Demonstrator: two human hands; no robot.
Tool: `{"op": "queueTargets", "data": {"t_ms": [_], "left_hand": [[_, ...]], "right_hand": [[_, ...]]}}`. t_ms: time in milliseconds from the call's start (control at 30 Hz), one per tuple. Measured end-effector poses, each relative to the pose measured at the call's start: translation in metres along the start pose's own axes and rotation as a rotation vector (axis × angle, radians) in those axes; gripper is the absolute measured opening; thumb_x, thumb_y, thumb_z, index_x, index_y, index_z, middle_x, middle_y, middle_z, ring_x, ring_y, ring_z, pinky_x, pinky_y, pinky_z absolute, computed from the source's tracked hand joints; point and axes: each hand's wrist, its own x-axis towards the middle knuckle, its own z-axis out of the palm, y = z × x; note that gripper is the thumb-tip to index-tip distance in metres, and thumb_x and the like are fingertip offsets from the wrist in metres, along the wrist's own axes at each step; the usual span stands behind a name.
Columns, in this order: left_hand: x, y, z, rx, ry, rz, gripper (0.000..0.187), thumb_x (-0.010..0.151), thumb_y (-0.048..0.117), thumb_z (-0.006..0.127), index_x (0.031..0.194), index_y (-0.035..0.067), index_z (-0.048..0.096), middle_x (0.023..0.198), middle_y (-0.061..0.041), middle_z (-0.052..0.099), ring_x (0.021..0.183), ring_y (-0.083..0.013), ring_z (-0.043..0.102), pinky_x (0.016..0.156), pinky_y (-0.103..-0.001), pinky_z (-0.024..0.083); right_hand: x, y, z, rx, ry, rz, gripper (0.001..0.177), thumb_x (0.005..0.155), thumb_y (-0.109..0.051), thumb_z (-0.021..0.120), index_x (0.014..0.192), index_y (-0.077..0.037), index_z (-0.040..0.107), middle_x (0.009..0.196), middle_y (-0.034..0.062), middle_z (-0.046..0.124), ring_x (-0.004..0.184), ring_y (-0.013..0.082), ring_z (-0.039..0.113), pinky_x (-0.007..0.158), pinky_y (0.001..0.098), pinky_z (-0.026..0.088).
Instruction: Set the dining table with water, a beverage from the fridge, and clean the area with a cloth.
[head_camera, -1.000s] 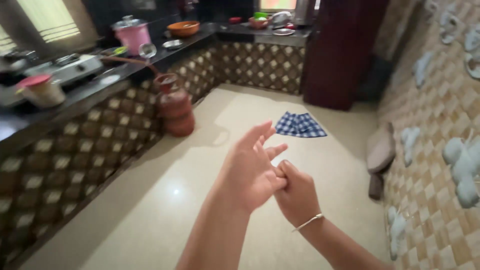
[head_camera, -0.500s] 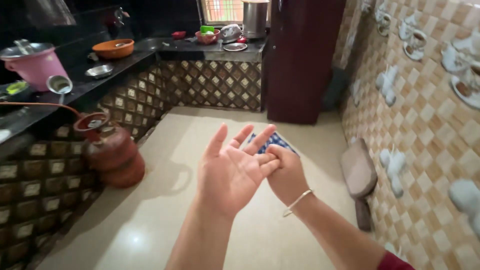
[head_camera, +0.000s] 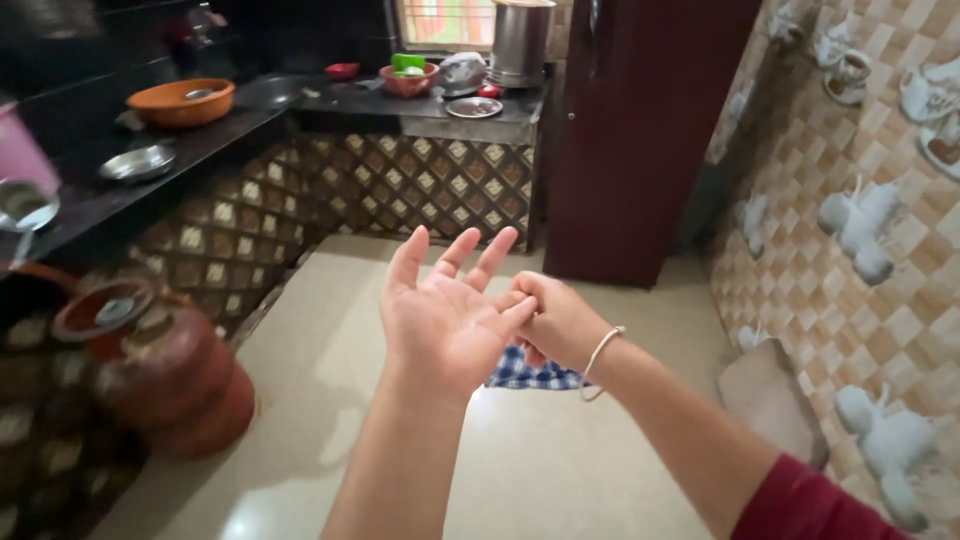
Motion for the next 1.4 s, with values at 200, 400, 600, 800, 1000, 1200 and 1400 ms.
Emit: {"op": "queueTargets", "data": {"t_ms": [200, 400, 600, 800, 1000, 1200, 1400], "left_hand": [[0.165, 0.085, -0.015, 0.257, 0.125, -0.058, 0.085, 0.085, 0.054, 0.053, 0.158, 0.019, 0.026, 0.166, -0.014, 0.013, 0.155, -0.0415, 0.002, 0.117, -0.067, 0.003], [0.327, 0.108, -0.078, 0.258, 0.087, -0.155, 0.083, 0.087, 0.049, 0.056, 0.156, 0.009, 0.034, 0.168, -0.024, 0.018, 0.156, -0.0357, 0.003, 0.121, -0.056, 0.002], [0.481, 0.102, -0.124, 0.263, 0.143, -0.157, 0.078, 0.089, 0.047, 0.056, 0.153, 0.005, 0.04, 0.164, -0.027, 0.027, 0.155, -0.039, 0.011, 0.122, -0.054, 0.005], [0.644, 0.1, -0.121, 0.246, 0.164, -0.15, 0.069, 0.091, 0.042, 0.056, 0.145, 0.001, 0.045, 0.159, -0.031, 0.037, 0.155, -0.0413, 0.022, 0.123, -0.053, 0.011], [0.759, 0.095, -0.128, 0.252, 0.263, -0.152, 0.056, 0.091, 0.038, 0.057, 0.135, 0.003, 0.051, 0.146, -0.026, 0.051, 0.141, -0.0386, 0.041, 0.121, -0.05, 0.021], [0.924, 0.099, -0.165, 0.46, 0.231, -0.217, 0.046, 0.09, 0.036, 0.063, 0.126, 0.008, 0.057, 0.128, -0.014, 0.061, 0.118, -0.0284, 0.054, 0.112, -0.046, 0.034], [1.064, 0.113, -0.122, 0.806, 0.119, -0.046, 0.052, 0.084, 0.038, 0.064, 0.129, 0.012, 0.058, 0.138, -0.004, 0.061, 0.128, -0.0182, 0.052, 0.104, -0.04, 0.036]], "right_hand": [[0.154, 0.021, -0.033, -0.372, -0.028, -0.235, 0.061, 0.088, -0.024, 0.068, 0.145, -0.024, 0.046, 0.103, 0.0047, 0.074, 0.095, 0.0157, 0.072, 0.083, 0.0328, 0.056], [0.273, 0.079, -0.085, -0.353, -0.124, 0.004, 0.046, 0.091, -0.031, 0.071, 0.134, -0.017, 0.063, 0.109, 0.0032, 0.077, 0.102, 0.0145, 0.072, 0.091, 0.0302, 0.055], [0.418, 0.104, -0.169, -0.228, 0.001, 0.137, 0.045, 0.09, -0.034, 0.069, 0.128, -0.01, 0.067, 0.106, 0.0008, 0.076, 0.097, 0.0122, 0.069, 0.086, 0.0283, 0.056], [0.552, 0.074, -0.264, -0.171, 0.14, 0.346, 0.039, 0.093, -0.037, 0.062, 0.126, -0.017, 0.067, 0.101, -0.0062, 0.068, 0.091, 0.0067, 0.062, 0.073, 0.0273, 0.052], [0.682, 0.091, -0.36, -0.091, 0.326, 0.112, 0.044, 0.09, -0.031, 0.069, 0.128, -0.01, 0.063, 0.101, 0.0043, 0.07, 0.086, 0.012, 0.062, 0.066, 0.0286, 0.053], [0.812, 0.114, -0.439, -0.215, 0.586, -0.089, 0.052, 0.086, -0.029, 0.078, 0.129, -0.005, 0.059, 0.118, 0.0099, 0.068, 0.102, 0.0149, 0.066, 0.087, 0.0312, 0.053], [0.924, 0.084, -0.494, -0.308, 0.917, -0.266, 0.057, 0.087, -0.03, 0.08, 0.128, -0.002, 0.052, 0.123, 0.0153, 0.063, 0.112, 0.0224, 0.062, 0.094, 0.0372, 0.052]]}}
